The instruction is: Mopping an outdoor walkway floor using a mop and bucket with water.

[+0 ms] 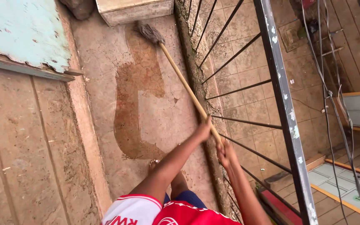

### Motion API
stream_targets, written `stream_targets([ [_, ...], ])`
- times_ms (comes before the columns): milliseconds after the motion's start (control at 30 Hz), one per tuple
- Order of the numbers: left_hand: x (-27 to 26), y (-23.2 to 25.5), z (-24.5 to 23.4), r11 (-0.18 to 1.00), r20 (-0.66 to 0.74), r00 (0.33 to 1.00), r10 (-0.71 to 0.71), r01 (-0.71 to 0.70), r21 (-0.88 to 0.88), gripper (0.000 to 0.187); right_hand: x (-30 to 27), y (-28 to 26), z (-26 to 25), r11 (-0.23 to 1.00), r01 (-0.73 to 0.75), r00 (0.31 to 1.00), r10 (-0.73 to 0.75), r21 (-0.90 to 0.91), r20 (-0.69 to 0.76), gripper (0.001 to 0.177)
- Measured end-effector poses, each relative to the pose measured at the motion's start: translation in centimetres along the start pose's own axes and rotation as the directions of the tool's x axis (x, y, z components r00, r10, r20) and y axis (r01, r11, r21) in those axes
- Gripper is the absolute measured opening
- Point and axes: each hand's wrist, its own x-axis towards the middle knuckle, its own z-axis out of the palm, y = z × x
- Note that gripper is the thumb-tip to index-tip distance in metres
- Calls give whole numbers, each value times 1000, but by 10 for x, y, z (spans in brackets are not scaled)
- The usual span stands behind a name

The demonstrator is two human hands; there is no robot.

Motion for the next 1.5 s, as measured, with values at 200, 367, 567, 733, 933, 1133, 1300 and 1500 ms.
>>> stream_targets([
  [200,-90,-28,66,772,549,829,-108,-278,572,80,-128,87,-65,989,-144,973,136,-29,-187,34],
  [367,-78,-46,96,77,543,792,-278,-545,835,18,-117,114,-72,-10,-159,886,-443,-987,-138,59],
  [567,4,-35,23,-122,446,890,92,-434,892,46,-62,44,38,-66,-96,870,-491,-993,-52,47],
  [733,143,-70,-99,817,126,968,216,-250,520,7,21,-28,187,-173,-74,894,-447,-982,11,51],
  [933,119,0,-296,509,-27,596,803,-660,552,26,39,-95,373,-457,73,870,-406,-886,281,42],
  [1133,87,13,-356,636,-197,631,750,-607,476,22,39,-117,440,-584,146,894,-267,-799,359,48],
  [1300,74,-45,-386,675,-203,716,668,-468,570,11,59,-66,458,-565,126,950,-167,-815,262,59],
  [1500,25,-182,-408,671,-274,710,648,-363,647,20,104,91,443,-462,231,930,-153,-856,334,55],
])
